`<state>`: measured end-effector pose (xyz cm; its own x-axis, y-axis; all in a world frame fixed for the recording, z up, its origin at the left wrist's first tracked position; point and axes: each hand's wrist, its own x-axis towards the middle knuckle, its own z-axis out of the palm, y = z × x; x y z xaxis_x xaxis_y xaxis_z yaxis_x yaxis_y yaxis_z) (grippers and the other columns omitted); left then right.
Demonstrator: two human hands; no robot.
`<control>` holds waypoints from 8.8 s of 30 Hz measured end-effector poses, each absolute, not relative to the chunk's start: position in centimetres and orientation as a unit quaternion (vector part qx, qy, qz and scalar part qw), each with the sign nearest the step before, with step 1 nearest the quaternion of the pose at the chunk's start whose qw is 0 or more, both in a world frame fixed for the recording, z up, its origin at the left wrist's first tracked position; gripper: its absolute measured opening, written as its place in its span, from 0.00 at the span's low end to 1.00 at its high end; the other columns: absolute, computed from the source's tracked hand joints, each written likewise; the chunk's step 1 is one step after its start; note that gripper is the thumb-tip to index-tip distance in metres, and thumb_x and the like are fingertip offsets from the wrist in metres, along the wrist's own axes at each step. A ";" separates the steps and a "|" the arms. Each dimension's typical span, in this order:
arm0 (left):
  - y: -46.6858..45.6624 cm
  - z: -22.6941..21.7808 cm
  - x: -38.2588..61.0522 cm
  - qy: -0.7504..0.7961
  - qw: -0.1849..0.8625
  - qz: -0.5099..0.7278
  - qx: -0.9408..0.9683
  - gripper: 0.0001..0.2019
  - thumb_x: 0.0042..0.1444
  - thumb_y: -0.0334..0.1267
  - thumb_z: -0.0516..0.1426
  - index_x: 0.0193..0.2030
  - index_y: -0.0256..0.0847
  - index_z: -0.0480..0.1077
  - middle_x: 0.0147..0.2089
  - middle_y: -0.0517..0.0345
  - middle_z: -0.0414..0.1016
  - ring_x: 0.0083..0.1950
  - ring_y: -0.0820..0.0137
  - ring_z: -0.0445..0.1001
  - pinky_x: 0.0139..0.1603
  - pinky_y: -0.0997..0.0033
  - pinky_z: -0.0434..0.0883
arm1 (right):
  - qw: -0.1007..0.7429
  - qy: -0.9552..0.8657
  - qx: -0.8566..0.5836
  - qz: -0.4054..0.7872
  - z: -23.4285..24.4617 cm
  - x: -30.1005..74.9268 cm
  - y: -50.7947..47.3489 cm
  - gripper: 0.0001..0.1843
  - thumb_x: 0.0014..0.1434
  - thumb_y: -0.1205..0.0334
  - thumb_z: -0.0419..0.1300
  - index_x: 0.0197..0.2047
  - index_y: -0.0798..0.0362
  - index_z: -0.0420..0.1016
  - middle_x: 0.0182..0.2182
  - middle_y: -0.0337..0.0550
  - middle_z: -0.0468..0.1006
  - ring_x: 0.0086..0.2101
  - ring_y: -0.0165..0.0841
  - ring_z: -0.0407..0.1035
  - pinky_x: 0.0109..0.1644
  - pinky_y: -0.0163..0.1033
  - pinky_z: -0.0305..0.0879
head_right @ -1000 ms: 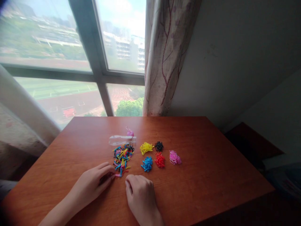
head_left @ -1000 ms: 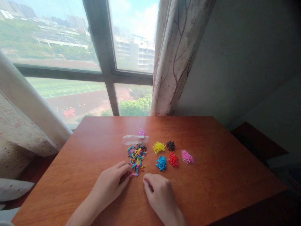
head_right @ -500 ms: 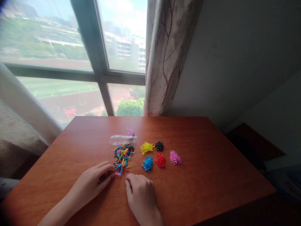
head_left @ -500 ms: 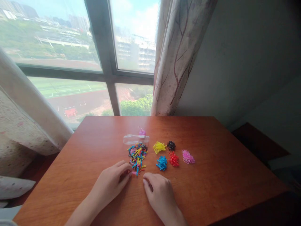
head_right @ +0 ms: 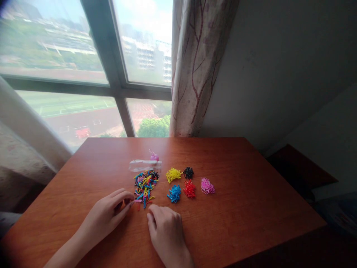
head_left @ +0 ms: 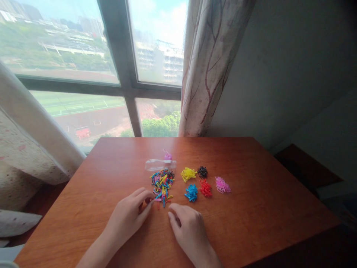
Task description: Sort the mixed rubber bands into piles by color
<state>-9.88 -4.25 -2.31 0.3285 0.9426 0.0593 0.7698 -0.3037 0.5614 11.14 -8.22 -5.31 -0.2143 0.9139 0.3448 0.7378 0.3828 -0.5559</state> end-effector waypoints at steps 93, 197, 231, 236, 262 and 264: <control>-4.9 -2.3 -7.0 0.556 0.201 0.181 0.786 0.10 0.64 0.41 0.50 0.39 0.45 0.71 0.30 0.62 0.75 0.29 0.72 0.72 0.31 0.76 0.64 | 0.415 -0.619 -0.665 0.056 -5.2 20.8 -7.2 0.16 0.66 0.52 0.54 0.37 0.52 0.78 0.24 0.41 0.77 0.23 0.31 0.71 0.31 0.32 0.63; -5.1 -2.7 -9.1 0.557 0.226 0.124 0.790 0.11 0.65 0.38 0.47 0.40 0.46 0.71 0.39 0.59 0.75 0.40 0.68 0.75 0.40 0.72 0.67 | 0.358 -0.618 -0.699 0.033 -5.7 21.4 -5.4 0.16 0.66 0.51 0.52 0.36 0.51 0.77 0.22 0.39 0.76 0.22 0.33 0.71 0.29 0.34 0.58; -4.7 -3.5 -8.7 0.578 0.170 0.138 0.786 0.11 0.63 0.38 0.48 0.41 0.47 0.72 0.39 0.60 0.76 0.36 0.71 0.76 0.34 0.75 0.67 | 0.385 -0.710 -0.576 0.124 -5.8 14.4 -8.7 0.12 0.68 0.63 0.52 0.36 0.50 0.74 0.26 0.38 0.77 0.26 0.30 0.72 0.32 0.33 0.58; -4.9 -2.9 -8.6 0.575 0.175 0.172 0.780 0.10 0.62 0.39 0.50 0.40 0.46 0.73 0.35 0.60 0.76 0.33 0.71 0.75 0.33 0.76 0.67 | 0.374 -0.714 -0.579 0.125 -5.4 14.3 -8.7 0.13 0.68 0.62 0.51 0.35 0.50 0.74 0.25 0.38 0.76 0.26 0.30 0.72 0.32 0.33 0.59; 0.4 0.0 0.8 0.435 0.163 0.070 0.883 0.07 0.55 0.30 0.54 0.34 0.43 0.73 0.37 0.56 0.77 0.35 0.67 0.77 0.33 0.73 0.66 | 0.350 -0.724 -0.561 0.195 -4.9 14.2 -9.7 0.12 0.65 0.68 0.51 0.35 0.50 0.74 0.28 0.39 0.78 0.30 0.32 0.73 0.35 0.33 0.58; 0.3 -0.1 0.6 0.441 0.162 0.067 0.881 0.06 0.54 0.30 0.55 0.34 0.43 0.73 0.37 0.56 0.77 0.36 0.67 0.77 0.33 0.74 0.66 | 0.350 -0.724 -0.560 0.200 -4.9 14.2 -9.8 0.12 0.64 0.68 0.51 0.36 0.50 0.74 0.29 0.39 0.78 0.30 0.32 0.73 0.35 0.33 0.59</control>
